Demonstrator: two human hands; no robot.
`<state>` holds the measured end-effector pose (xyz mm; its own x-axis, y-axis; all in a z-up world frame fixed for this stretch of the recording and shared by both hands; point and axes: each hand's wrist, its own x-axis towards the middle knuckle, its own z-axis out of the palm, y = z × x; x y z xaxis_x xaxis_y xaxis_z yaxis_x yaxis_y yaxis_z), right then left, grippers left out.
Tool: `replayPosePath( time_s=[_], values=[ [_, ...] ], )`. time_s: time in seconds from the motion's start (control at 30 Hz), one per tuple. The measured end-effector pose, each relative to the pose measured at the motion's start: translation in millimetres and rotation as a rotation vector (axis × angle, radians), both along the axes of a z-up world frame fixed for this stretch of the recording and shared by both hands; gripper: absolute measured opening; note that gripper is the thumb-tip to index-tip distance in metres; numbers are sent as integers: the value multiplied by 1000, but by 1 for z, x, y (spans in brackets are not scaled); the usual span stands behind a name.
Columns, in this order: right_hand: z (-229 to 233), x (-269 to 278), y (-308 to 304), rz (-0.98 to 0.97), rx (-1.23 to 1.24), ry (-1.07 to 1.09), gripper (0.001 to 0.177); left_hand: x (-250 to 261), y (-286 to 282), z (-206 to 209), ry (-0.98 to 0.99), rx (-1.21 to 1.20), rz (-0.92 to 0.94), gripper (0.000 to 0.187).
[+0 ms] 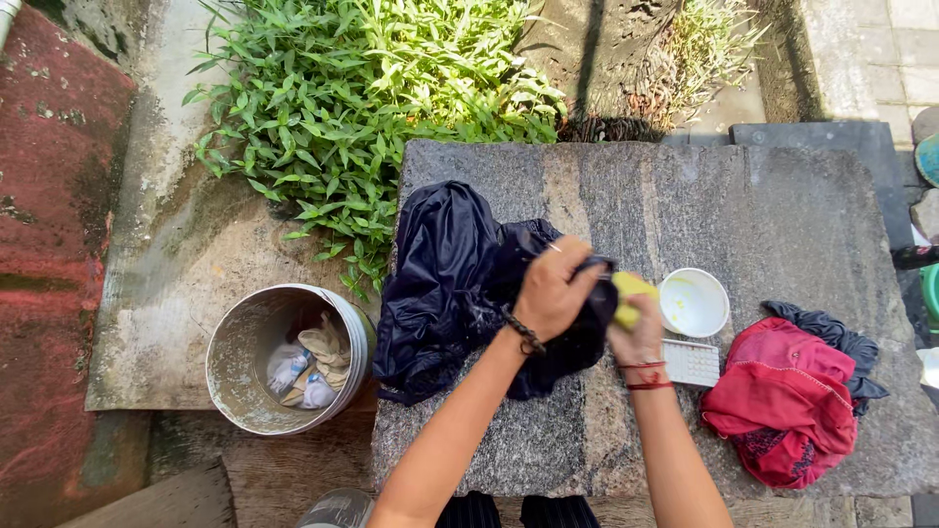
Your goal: The person washes clothes by hand using a bar of soap, a scrub brush, and a bucket of water. The person scrubs different garments on a stone surface and rinses them in the bucket.
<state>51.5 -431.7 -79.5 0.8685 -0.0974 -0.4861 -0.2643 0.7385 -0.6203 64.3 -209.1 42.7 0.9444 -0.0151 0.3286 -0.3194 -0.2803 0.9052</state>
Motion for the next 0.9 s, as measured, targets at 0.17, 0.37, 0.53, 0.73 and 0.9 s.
replayPosePath(
  time_s=[0.17, 0.37, 0.53, 0.73, 0.9],
  values=[
    [88, 11, -42, -49, 33, -230, 50, -34, 40, -29, 127, 659, 381, 67],
    [105, 20, 25, 121, -96, -134, 51, -64, 102, -132, 308, 945, 506, 45],
    [94, 33, 96, 209, -476, -240, 43, -129, 86, -140, 44, 745, 362, 39],
    [17, -39, 221, 718, -1481, -1370, 36, -201, 70, -123, 247, 697, 314, 35],
    [-43, 53, 270, 1010, -1927, -1110, 36, -196, 73, -127, 221, 606, 374, 28]
  ],
)
